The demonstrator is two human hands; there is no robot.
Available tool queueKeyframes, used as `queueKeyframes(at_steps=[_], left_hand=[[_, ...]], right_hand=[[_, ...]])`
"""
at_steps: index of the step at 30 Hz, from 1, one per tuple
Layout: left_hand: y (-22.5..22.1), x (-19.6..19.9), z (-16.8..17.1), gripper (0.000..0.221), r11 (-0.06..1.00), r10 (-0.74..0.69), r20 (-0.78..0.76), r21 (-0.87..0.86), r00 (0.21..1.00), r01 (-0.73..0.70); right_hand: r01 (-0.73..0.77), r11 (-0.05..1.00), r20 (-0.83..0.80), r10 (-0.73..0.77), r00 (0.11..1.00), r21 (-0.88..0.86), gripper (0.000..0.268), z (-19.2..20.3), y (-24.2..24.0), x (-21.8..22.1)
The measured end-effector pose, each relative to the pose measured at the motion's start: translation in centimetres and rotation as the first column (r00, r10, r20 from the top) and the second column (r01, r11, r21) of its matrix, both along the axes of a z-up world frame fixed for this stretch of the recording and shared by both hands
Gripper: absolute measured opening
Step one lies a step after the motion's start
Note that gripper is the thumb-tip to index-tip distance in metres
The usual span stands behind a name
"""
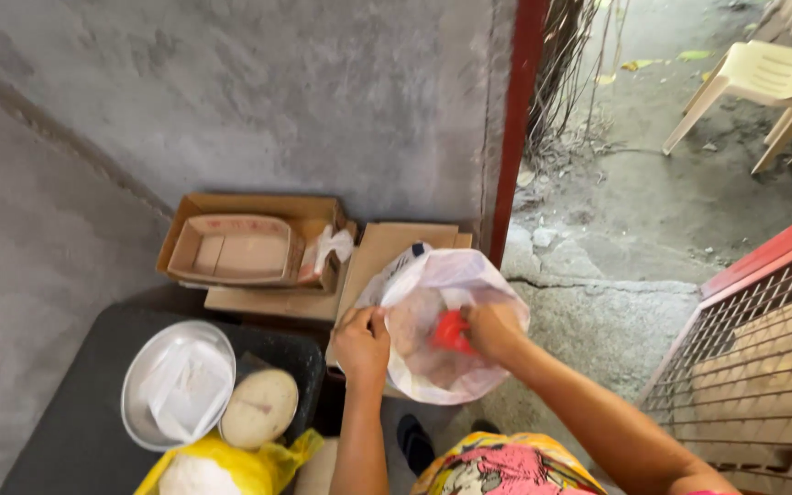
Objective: Scoop powder from a large bag into smaller plastic bags, weigh them, and pack them into a cardboard box.
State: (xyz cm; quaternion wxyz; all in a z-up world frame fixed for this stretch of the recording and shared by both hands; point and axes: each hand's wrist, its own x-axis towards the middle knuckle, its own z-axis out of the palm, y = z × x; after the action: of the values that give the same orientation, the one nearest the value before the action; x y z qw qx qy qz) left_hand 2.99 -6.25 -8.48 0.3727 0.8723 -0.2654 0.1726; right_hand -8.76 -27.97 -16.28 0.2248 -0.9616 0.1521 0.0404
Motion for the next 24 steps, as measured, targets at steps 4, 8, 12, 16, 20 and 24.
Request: queueKeyframes(at_steps=[4, 8, 12, 16, 20, 24], left_hand=[[1.5, -0.8, 4.3, 0.012, 0.997, 0.073, 0.052, 0.021, 0.996, -0.074], [3.0, -0.5, 4.8, 0.012, 0.993, 0.114, 0.056, 0.003, 0.992, -0.114], [2.5, -0.9, 4.5, 0.011, 0.994, 0.088, 0.011, -0.069, 0.996, -0.087], [2.1, -2.0, 4.7, 0.011, 0.990, 0.050, 0.050, -0.131, 0.998, -0.043], [2.1, -2.3, 4.8, 0.012, 0.993, 0.054, 0.018, -0.110, 0.998, -0.051], [2.5, -2.9, 5.4, 0.013, 0.992, 0.063, 0.010, -0.111, 0.998, -0.061]], right_hand=[[0.229, 0.960, 0.273, -0.180, 0.945, -0.160, 0.028, 7.3, 0.2, -0.5], [0.116, 0.968, 0.142, -0.086, 0.986, -0.222, 0.030, 7.2, 0.9, -0.1], [0.117, 0.967, 0.006, -0.119, 0.993, -0.227, 0.030, 9.5, 1.8, 0.8], [0.101, 0.985, 0.181, -0.074, 0.981, -0.141, 0.024, 4.3, 1.9, 4.0], [0.016, 0.977, 0.207, 0.030, 0.978, -0.214, 0.022, -1.6, 2.1, 6.3], [0.008, 0.979, 0.139, 0.021, 0.990, -0.203, 0.022, -0.9, 1.8, 5.4]])
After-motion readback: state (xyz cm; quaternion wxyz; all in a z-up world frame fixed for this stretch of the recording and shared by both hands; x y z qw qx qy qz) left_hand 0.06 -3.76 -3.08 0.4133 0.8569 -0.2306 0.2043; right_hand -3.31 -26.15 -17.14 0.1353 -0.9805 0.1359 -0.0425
